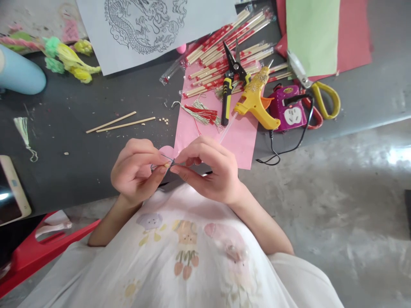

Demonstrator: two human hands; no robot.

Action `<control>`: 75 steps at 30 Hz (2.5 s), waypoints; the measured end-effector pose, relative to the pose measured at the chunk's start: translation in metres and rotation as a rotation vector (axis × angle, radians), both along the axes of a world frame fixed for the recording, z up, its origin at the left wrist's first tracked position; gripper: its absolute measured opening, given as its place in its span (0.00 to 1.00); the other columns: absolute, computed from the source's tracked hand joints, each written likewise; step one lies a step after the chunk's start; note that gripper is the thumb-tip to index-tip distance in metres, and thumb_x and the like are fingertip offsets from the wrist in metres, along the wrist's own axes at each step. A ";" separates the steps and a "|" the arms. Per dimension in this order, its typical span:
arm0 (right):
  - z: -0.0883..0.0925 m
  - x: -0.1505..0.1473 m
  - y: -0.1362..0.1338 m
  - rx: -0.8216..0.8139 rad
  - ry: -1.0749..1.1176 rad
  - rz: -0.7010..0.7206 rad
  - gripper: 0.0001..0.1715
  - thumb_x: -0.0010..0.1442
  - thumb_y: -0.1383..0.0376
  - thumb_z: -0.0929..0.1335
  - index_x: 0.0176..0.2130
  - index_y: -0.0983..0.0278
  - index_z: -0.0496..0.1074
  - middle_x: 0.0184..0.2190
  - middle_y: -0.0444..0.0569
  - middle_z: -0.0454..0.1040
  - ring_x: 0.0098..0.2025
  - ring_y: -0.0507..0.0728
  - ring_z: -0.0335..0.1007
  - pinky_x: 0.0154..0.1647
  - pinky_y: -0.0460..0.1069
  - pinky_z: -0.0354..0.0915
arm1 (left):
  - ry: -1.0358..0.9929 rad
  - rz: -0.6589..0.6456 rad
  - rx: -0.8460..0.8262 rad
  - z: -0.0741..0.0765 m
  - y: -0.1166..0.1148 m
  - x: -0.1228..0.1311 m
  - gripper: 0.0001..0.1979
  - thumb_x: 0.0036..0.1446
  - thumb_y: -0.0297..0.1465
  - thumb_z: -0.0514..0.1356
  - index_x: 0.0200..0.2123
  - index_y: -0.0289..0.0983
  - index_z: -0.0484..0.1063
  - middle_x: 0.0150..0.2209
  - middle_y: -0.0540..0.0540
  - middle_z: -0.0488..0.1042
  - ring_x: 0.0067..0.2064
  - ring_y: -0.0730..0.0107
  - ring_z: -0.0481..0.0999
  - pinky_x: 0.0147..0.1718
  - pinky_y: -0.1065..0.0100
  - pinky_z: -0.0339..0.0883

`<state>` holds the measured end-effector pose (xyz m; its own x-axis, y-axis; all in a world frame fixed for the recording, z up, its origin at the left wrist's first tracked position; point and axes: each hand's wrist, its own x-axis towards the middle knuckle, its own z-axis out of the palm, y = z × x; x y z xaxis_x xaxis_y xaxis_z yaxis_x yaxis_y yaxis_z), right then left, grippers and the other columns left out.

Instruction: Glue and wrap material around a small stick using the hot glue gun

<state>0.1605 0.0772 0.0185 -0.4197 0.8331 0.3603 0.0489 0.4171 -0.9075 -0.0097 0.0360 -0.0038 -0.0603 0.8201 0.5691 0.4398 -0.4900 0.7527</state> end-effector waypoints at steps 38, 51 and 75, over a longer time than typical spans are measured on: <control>-0.006 -0.003 0.005 0.252 -0.226 -0.110 0.11 0.56 0.70 0.68 0.37 0.56 0.77 0.25 0.43 0.67 0.25 0.49 0.65 0.25 0.47 0.65 | -0.679 0.003 -0.699 0.010 -0.004 0.016 0.07 0.52 0.35 0.63 0.25 0.39 0.73 0.26 0.50 0.70 0.29 0.75 0.67 0.29 0.69 0.61; -0.009 -0.003 0.004 0.225 -0.175 -0.107 0.12 0.55 0.72 0.68 0.37 0.57 0.77 0.25 0.43 0.68 0.25 0.49 0.65 0.25 0.47 0.65 | -0.790 -0.044 -0.780 0.013 -0.003 0.017 0.08 0.51 0.35 0.63 0.25 0.38 0.73 0.25 0.51 0.70 0.26 0.78 0.66 0.27 0.72 0.61; -0.012 -0.002 0.006 0.400 -0.265 -0.208 0.09 0.53 0.72 0.69 0.35 0.59 0.72 0.26 0.44 0.70 0.27 0.52 0.67 0.26 0.48 0.66 | -1.330 -0.314 -1.126 0.008 0.007 0.017 0.12 0.54 0.34 0.59 0.22 0.37 0.63 0.25 0.51 0.60 0.28 0.78 0.65 0.31 0.69 0.67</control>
<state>0.1587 0.0830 0.0062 -0.3802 0.7273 0.5714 0.3739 0.6859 -0.6243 0.0069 0.0427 0.0044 0.2527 0.8134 -0.5240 -0.6923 0.5303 0.4893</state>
